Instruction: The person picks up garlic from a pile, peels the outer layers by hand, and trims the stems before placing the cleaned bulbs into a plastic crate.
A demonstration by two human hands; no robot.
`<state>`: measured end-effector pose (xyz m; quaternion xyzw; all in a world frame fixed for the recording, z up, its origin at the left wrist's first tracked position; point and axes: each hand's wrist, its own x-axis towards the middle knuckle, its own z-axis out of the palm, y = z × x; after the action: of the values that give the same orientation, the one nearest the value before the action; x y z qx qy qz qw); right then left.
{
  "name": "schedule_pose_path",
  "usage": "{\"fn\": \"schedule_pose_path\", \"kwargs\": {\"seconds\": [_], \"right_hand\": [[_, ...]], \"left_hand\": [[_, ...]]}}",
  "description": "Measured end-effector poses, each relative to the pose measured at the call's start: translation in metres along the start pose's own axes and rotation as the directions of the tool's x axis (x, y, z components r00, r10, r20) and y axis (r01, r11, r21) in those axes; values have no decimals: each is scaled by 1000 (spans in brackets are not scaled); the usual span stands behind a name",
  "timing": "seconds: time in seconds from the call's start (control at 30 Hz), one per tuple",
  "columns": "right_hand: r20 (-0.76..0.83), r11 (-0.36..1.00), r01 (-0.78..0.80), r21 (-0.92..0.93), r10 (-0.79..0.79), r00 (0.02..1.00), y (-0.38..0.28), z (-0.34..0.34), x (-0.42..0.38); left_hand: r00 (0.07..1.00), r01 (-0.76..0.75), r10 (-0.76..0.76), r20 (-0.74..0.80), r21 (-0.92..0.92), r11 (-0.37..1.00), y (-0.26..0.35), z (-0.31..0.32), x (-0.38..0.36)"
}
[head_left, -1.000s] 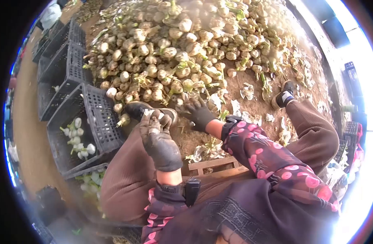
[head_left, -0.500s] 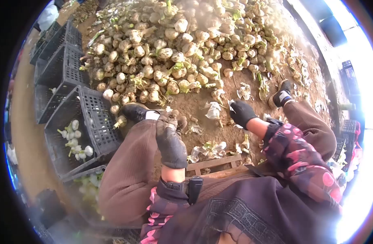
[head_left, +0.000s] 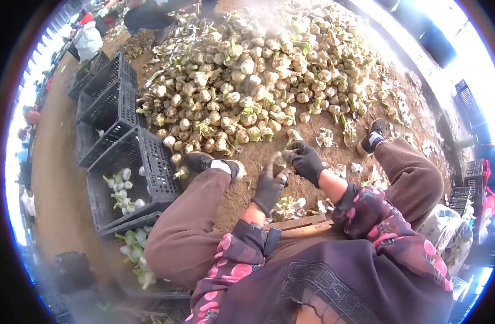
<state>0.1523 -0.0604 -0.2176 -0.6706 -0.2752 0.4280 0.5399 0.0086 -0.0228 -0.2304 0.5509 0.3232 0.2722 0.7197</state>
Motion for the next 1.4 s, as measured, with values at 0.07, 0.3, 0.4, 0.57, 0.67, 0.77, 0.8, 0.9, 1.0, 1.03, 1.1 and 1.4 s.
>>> {"fn": "schedule_pose_path", "kwargs": {"seconds": [0.07,0.3,0.4,0.57,0.67,0.77,0.8,0.9,1.0,1.03,1.1,1.4], "right_hand": [[70,994,-105,38,102,992,-38,6,-34],[344,975,25,219,-101,933,-50,15,-62],[276,973,157,-168,-107,955,-60,11,-68],[227,804,385,-452,-314,922,-58,5,-75],[223,960,276,-55,-258,940,-42,-1,-60],[206,933,333,-137,-302,931,-36,-6,-57],[207,879,411,-243,-367,907,-35,-6,-56],[240,496,678,-542,-682,691,-55,-3,-58],[253,453,693,-561,-703,665,-60,1,-61],[252,455,693,-560,-703,665,-59,3,-62],[168,972,7,234,-47,985,-59,3,-64],[-154,992,76,105,-60,986,-30,14,-48]], "left_hand": [[999,-32,32,-1,-132,991,30,3,-9],[989,137,-141,38,-575,806,46,-19,-15],[989,150,-124,85,-530,835,35,-29,-17],[999,23,-30,-37,-170,985,46,-12,-23],[994,96,-68,81,-435,895,58,-10,-23],[982,129,-37,185,-514,848,62,-12,-21],[982,130,-38,185,-517,846,61,-11,-20],[996,19,-6,84,-161,987,48,-16,-13],[999,13,-2,45,-258,966,43,-14,-14],[999,47,-44,23,-143,989,60,-10,-17],[999,27,-15,44,-276,961,67,-6,-20],[966,68,22,258,-335,940,56,-5,-24]]}}
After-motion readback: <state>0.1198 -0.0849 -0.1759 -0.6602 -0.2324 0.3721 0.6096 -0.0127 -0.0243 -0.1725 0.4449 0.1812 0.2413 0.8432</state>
